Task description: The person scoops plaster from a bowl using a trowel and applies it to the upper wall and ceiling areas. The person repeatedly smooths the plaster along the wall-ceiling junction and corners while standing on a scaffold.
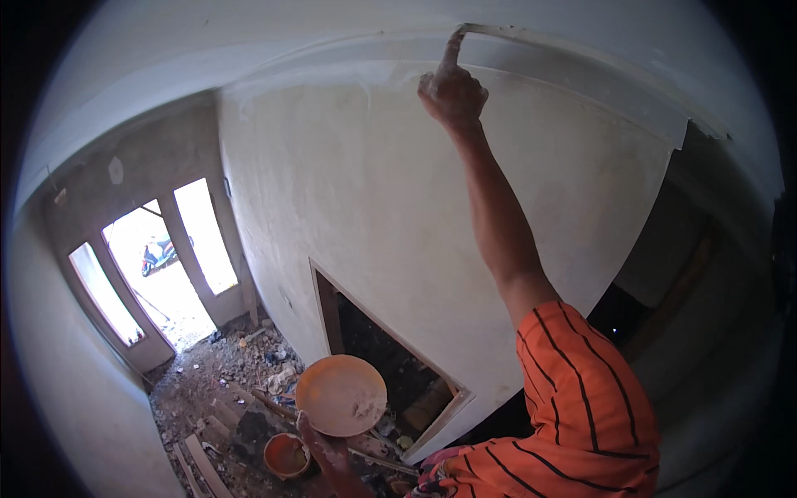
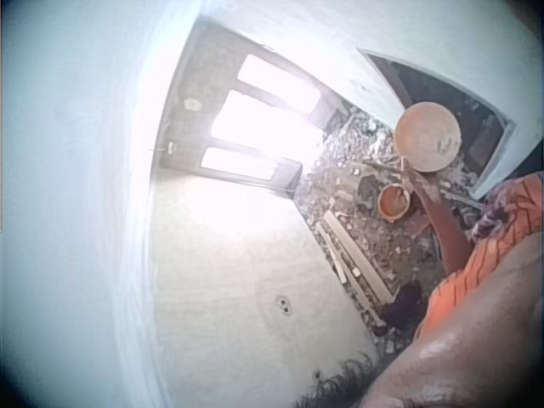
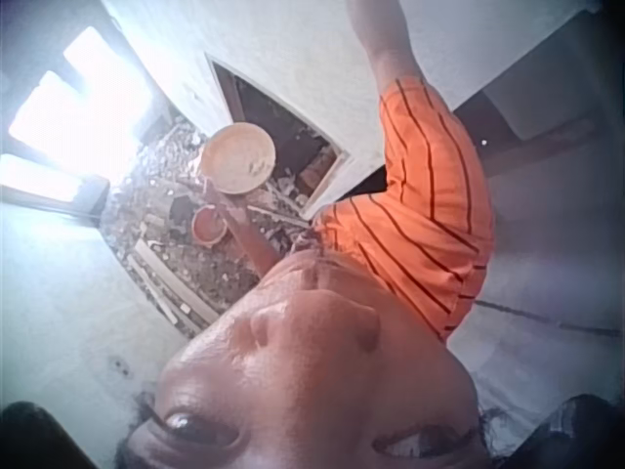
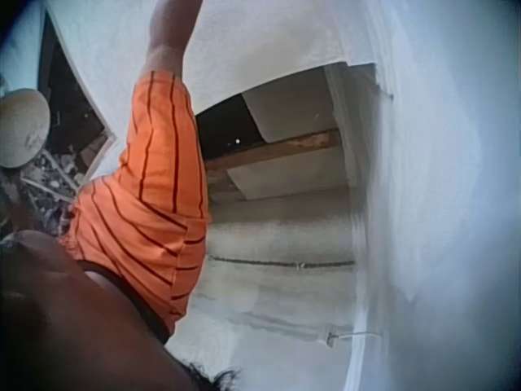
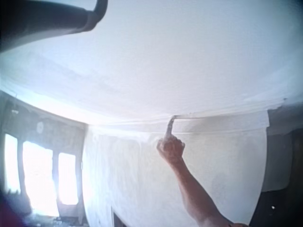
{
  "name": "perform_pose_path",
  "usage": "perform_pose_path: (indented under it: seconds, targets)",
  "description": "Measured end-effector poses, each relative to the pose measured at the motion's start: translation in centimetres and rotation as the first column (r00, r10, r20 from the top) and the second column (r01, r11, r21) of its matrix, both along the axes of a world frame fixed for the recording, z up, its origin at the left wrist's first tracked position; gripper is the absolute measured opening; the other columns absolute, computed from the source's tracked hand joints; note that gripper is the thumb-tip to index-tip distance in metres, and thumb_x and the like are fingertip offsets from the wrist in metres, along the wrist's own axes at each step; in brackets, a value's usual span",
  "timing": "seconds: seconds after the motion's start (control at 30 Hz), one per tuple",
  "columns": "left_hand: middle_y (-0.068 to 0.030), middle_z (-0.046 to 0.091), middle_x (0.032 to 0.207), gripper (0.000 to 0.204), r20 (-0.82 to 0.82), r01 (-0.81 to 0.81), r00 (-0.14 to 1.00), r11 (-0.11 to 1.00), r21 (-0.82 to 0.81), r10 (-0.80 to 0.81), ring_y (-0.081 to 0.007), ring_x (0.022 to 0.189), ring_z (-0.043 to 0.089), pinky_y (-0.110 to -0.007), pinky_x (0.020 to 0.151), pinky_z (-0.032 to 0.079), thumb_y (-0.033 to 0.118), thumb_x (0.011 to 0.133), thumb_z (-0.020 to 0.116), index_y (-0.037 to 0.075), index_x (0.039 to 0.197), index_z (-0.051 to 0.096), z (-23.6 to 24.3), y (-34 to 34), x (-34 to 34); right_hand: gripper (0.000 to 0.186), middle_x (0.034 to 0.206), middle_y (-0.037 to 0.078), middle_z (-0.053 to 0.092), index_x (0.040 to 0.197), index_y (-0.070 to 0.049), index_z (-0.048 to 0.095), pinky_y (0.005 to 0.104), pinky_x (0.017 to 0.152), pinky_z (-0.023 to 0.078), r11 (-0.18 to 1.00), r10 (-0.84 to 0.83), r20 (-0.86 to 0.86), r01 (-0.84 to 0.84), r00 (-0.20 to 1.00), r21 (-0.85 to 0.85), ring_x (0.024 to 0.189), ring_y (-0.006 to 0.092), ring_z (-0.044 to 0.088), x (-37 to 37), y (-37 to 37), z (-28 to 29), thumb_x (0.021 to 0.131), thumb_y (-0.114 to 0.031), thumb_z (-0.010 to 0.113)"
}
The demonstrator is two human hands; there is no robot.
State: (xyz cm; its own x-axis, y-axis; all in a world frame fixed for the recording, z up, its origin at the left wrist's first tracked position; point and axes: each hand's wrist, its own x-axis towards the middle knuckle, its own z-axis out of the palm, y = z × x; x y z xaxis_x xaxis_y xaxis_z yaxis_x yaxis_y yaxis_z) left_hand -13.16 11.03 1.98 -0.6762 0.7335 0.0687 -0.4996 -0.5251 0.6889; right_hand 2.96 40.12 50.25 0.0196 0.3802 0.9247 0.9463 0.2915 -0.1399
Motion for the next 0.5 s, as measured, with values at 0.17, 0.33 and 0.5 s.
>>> perform_pose_path:
  seconds: [0.17, 0.33, 0.5]
  targets:
    - [-0.0122, 0.05, 0.135, 0.063, 0.181, 0.063, 0.981, 0.998, 0.02, -0.066, -0.0268, 0.124, 0.049, -0.045, 0.105, 0.04, 0.046, 0.094, 0.053, 0.004, 0.14, 0.041, 0.0, 0.1, -0.7, 0.102, 0.089, 0.017, 0.07, 0.15, 0.003, -0.002, 0.0471, 0.085, 0.05, 0.96, 0.276, -0.295, -0.245, 0.915, 0.138, 0.086, 0.0374, 0.067, 0.7, -4.9, -1.6, 0.078, -0.03, 0.062]
    - [-0.0126, 0.052, 0.133, 0.061, 0.187, 0.082, 0.98, 0.996, -0.039, -0.073, -0.0276, 0.122, 0.052, -0.045, 0.103, 0.042, 0.044, 0.093, 0.054, 0.004, 0.138, 0.043, 1.3, 0.3, -0.6, 0.108, 0.097, 0.019, 0.069, 0.146, 0.011, -0.01, 0.0448, 0.094, 0.046, 0.9, 0.434, -0.493, -0.339, 0.754, 0.274, 0.096, 0.0368, 0.066, -0.3, -7.1, 1.2, 0.077, -0.031, 0.062]
    - [-0.0129, 0.054, 0.13, 0.061, 0.419, 0.18, 0.887, 0.981, 0.069, -0.193, -0.0279, 0.119, 0.053, -0.045, 0.102, 0.043, 0.043, 0.092, 0.056, 0.004, 0.137, 0.044, -1.2, 1.4, -2.0, 0.104, 0.097, 0.025, 0.068, 0.142, 0.016, -0.011, 0.0488, 0.094, 0.046, 0.939, 0.342, -0.5, -0.306, 0.796, 0.156, 0.094, 0.0404, 0.066, -4.7, -3.1, 2.9, 0.078, -0.027, 0.059]
